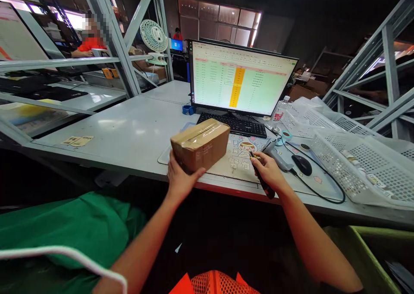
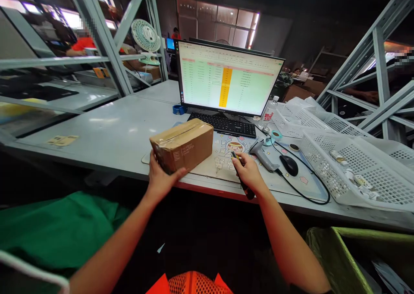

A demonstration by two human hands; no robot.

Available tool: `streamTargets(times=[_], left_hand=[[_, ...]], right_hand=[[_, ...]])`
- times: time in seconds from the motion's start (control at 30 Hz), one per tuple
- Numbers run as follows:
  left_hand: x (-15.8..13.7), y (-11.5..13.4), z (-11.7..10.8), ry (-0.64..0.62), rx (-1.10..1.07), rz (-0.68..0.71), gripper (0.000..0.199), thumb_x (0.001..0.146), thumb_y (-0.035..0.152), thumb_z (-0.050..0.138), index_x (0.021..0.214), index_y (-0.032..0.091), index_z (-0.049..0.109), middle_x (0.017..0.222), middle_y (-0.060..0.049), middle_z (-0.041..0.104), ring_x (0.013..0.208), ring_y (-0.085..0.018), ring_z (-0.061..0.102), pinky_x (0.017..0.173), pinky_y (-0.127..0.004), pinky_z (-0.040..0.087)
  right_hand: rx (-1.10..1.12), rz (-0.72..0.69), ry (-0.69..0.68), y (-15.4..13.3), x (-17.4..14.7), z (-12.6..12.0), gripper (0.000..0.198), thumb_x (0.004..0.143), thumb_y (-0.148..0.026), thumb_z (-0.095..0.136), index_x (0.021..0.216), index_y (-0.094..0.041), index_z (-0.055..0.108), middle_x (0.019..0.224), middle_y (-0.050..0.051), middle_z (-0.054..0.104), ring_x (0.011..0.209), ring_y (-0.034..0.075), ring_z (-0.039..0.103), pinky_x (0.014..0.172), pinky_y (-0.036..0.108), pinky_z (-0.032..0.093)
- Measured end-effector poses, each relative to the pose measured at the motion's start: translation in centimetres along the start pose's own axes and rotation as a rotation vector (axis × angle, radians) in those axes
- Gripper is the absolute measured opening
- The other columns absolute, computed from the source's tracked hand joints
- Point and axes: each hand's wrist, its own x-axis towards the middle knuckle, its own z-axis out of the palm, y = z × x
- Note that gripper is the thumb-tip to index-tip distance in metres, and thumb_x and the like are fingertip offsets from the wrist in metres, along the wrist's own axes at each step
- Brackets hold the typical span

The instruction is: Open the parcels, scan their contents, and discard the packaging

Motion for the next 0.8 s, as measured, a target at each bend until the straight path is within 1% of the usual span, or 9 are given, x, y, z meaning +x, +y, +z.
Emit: streamTargets(times=[0.07, 0.13, 0.17, 0.23, 0.3, 0.33, 0.47, 0.6, 0.8], left_hand=[[-5.1, 1.0, 0.8, 0.067, 0.078, 0.086, 0.127, 0.082, 0.054, 0.087, 0.172, 0.023, 0.002, 0.171, -0.03, 0.026, 0.159, -0.048, 0.032, 0.125, -0.071, 0.035], [-8.1, 1.9, 0.9, -0.134, 0.038, 0.37, 0.096, 0.093, 0.045, 0.077, 0.169, 0.025, 0.021, 0.16, -0.025, 0.048, 0.148, -0.04, 0.052, 0.116, -0.06, 0.052], [-8.2, 2.2, 0.6, -0.184, 0.007, 0.512, 0.078, 0.096, 0.039, 0.073, 0.163, 0.027, 0.035, 0.149, -0.02, 0.059, 0.139, -0.035, 0.061, 0.112, -0.054, 0.056], [-5.8, 2.4, -0.4, -0.091, -0.031, 0.68, 0.055, 0.097, 0.03, 0.072, 0.148, 0.029, 0.052, 0.131, -0.013, 0.069, 0.126, -0.03, 0.068, 0.11, -0.049, 0.057], [-0.8, 1.9, -1.2, 0.163, -0.044, 0.609, 0.062, 0.091, 0.037, 0.081, 0.145, 0.029, 0.052, 0.138, -0.013, 0.064, 0.135, -0.033, 0.061, 0.117, -0.054, 0.05], [1.9, 1.5, -1.2, 0.163, -0.104, 0.508, 0.081, 0.085, 0.049, 0.086, 0.151, 0.028, 0.045, 0.151, -0.017, 0.055, 0.145, -0.037, 0.053, 0.12, -0.058, 0.046], [9.7, 0.1, 0.4, -0.383, -0.381, 0.157, 0.138, 0.059, 0.075, 0.093, 0.165, 0.026, 0.019, 0.171, -0.024, 0.03, 0.158, -0.045, 0.034, 0.127, -0.063, 0.035], [10.6, -0.4, 1.9, -0.663, -0.417, 0.029, 0.117, 0.065, 0.07, 0.091, 0.156, 0.018, 0.039, 0.157, -0.023, 0.053, 0.148, -0.044, 0.049, 0.126, -0.059, 0.039], [10.3, -1.2, 2.4, -0.57, -0.358, 0.048, 0.107, 0.066, 0.06, 0.093, 0.151, 0.018, 0.043, 0.15, -0.019, 0.06, 0.145, -0.042, 0.053, 0.124, -0.059, 0.042]], right_hand=[[0.013, 0.061, 0.036, 1.3, -0.1, 0.0, 0.072, 0.081, -0.065, 0.061, 0.127, -0.01, 0.066, 0.074, -0.001, 0.061, 0.053, 0.016, 0.059, 0.048, 0.028, 0.047], [0.017, 0.1, 0.061, 2.0, -0.2, -0.1, 0.074, 0.079, -0.067, 0.062, 0.127, -0.011, 0.065, 0.074, -0.001, 0.061, 0.051, 0.017, 0.059, 0.045, 0.028, 0.047], [0.018, 0.106, 0.067, 2.2, -0.1, -0.2, 0.074, 0.079, -0.068, 0.062, 0.128, -0.012, 0.065, 0.074, -0.001, 0.061, 0.051, 0.017, 0.06, 0.044, 0.028, 0.047], [0.02, 0.085, 0.071, 2.0, 0.2, -0.5, 0.073, 0.081, -0.068, 0.063, 0.129, -0.013, 0.066, 0.073, -0.001, 0.061, 0.051, 0.017, 0.06, 0.044, 0.028, 0.048], [0.016, 0.037, 0.071, 1.4, 0.9, -1.0, 0.07, 0.084, -0.065, 0.065, 0.13, -0.013, 0.067, 0.071, -0.001, 0.062, 0.05, 0.016, 0.058, 0.045, 0.027, 0.048], [0.014, 0.018, 0.07, 1.0, 1.4, -1.3, 0.068, 0.085, -0.063, 0.065, 0.13, -0.012, 0.068, 0.07, -0.001, 0.062, 0.049, 0.015, 0.057, 0.045, 0.027, 0.047], [0.011, 0.006, 0.026, -0.8, 4.1, -2.1, 0.059, 0.092, -0.051, 0.065, 0.137, -0.013, 0.07, 0.073, -0.001, 0.064, 0.047, 0.011, 0.053, 0.042, 0.024, 0.043], [0.008, 0.022, -0.059, -2.3, 6.5, -2.4, 0.047, 0.095, -0.038, 0.062, 0.132, -0.013, 0.073, 0.067, -0.003, 0.059, 0.045, 0.01, 0.049, 0.041, 0.022, 0.04], [-0.041, -0.04, -0.117, -2.8, 5.8, -2.6, 0.052, 0.094, -0.046, 0.062, 0.134, -0.015, 0.073, 0.066, -0.003, 0.059, 0.047, 0.011, 0.048, 0.043, 0.023, 0.041]])
